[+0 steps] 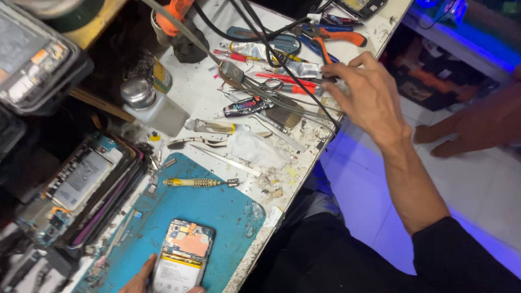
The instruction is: The person uses a screwdriver to pry the battery out of an opened smartphone on a repair mat, then lifts the battery free and sets the phone aside. They then hold the removed battery and use scissors to trim the edge of its yellow wrapping while working it with tweezers.
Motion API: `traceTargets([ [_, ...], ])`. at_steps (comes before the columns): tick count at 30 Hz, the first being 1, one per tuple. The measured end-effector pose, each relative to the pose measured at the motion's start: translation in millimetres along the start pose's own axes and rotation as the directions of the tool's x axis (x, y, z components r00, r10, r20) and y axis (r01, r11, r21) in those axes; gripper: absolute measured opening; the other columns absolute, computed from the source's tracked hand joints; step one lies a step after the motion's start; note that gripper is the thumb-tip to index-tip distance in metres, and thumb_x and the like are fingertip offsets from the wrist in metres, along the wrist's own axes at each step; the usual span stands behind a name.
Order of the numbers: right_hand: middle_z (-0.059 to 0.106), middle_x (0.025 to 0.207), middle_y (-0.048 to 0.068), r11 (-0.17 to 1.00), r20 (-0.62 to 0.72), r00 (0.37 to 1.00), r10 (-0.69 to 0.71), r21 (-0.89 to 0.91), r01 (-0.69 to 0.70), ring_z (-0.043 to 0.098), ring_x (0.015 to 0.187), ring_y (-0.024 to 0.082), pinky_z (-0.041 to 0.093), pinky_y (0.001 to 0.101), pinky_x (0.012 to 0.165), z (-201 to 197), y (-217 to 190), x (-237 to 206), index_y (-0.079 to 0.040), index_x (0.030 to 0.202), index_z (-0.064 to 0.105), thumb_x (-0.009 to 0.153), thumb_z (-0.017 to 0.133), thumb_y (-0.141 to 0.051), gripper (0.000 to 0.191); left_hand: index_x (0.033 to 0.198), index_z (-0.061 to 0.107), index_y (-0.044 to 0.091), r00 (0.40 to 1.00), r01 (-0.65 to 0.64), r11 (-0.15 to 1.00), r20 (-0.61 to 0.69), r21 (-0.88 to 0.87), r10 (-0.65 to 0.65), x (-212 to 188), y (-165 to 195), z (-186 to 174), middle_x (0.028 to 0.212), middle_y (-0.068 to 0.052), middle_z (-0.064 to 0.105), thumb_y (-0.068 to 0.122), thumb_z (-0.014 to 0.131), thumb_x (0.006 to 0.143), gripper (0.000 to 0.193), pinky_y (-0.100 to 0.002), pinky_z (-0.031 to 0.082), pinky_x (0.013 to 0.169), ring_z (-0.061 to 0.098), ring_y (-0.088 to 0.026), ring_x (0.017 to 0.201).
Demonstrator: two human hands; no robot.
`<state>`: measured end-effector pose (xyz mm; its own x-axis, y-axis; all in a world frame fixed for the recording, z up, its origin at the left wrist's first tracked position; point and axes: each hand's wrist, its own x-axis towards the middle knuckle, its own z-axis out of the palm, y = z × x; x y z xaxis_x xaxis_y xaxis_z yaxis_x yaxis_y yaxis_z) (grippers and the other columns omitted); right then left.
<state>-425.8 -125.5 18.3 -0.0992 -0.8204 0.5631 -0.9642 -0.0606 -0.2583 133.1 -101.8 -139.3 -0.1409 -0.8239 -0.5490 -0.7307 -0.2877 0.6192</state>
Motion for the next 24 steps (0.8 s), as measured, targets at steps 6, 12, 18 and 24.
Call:
traceTargets([
  [6,0.073,0.096,0.008,0.999,0.07,0.997,0.044,-0.024,-0.042,0.064,0.093,0.029,0.054,0.0431,0.08,9,-17,4,-0.011,0.121,0.074,0.089,0.08,-0.011,0.032,0.143,0.047,-0.009,0.916,-0.194,0.922,-0.275,0.335,0.292,-34,-2,17,0.116,-0.026,0.071,0.055,0.104,0.039,0.134,-0.047,0.05,0.107,0.07,-0.034,0.113],
  [12,0.077,0.097,0.007,0.979,0.085,0.99,0.113,0.16,-0.125,0.069,0.087,0.02,0.054,0.0347,0.079,6,-24,9,-0.003,0.122,0.071,0.091,0.074,-0.002,0.031,0.128,0.05,-0.018,0.753,-0.376,0.826,-0.381,0.42,0.536,-41,-2,30,0.119,-0.041,0.062,0.053,0.095,0.046,0.117,-0.053,0.051,0.099,0.065,-0.049,0.112],
  [18,0.063,0.11,0.009,0.839,-0.188,0.956,0.224,0.536,-0.091,0.068,0.103,0.013,0.057,0.0239,0.087,0,-7,1,0.002,0.13,0.058,0.107,0.073,0.008,0.029,0.132,0.047,-0.015,0.622,-0.479,0.759,-0.44,0.441,0.648,-39,-28,39,0.121,-0.039,0.061,0.05,0.092,0.051,0.113,-0.054,0.049,0.101,0.062,-0.05,0.116],
  [24,0.064,0.113,0.012,0.855,-0.306,0.946,0.104,0.513,0.072,0.067,0.104,0.015,0.057,0.0235,0.094,-21,4,0,0.004,0.136,0.047,0.109,0.068,0.014,0.035,0.133,0.048,-0.012,0.628,-0.458,0.768,-0.448,0.448,0.636,-45,-15,27,0.123,-0.035,0.061,0.046,0.092,0.052,0.109,-0.054,0.048,0.103,0.061,-0.048,0.117],
])
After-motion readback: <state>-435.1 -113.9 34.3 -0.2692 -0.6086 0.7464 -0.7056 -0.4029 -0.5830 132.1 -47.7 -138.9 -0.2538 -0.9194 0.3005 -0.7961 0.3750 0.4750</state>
